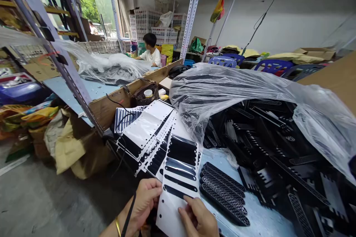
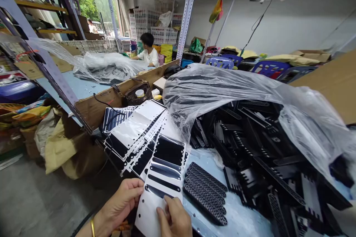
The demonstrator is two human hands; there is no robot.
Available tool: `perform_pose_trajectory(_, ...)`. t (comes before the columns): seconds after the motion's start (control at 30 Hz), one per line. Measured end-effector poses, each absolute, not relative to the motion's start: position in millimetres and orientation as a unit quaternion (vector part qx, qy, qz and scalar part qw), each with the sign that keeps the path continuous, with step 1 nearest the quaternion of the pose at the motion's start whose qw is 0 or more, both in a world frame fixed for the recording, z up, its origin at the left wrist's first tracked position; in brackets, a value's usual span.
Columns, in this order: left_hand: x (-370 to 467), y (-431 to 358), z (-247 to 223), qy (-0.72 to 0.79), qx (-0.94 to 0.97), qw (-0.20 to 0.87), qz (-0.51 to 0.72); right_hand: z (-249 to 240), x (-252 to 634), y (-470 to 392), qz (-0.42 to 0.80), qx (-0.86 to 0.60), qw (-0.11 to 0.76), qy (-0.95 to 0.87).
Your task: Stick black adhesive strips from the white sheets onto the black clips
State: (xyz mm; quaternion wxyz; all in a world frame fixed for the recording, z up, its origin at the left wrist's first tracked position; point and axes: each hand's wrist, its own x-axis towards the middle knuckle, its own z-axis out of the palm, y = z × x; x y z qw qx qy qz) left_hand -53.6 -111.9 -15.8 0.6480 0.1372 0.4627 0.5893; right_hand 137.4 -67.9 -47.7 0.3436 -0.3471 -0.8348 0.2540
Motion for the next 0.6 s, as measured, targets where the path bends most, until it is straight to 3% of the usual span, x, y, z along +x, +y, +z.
perform_pose_trajectory(0.17,-47.8,-107.1,-8.1,0.457,0.178,0.633,0.599,-45.6,109.0,-66.4,0.278,-0.354,0.390,-0.803)
perform_pose_trajectory(0.4,-42.4,-96.7,1.9,0.456,0.237,0.628,0.584,-25.5,92.2,-50.4,0.333,-0.327,0.383,-0.798)
perform_pose_trajectory(0.6,-57.9,-96.2,-25.9,0.540,0.247,0.564,0.574,-11.3,123.9,-41.8,0.466,-0.419,0.369,-0.686)
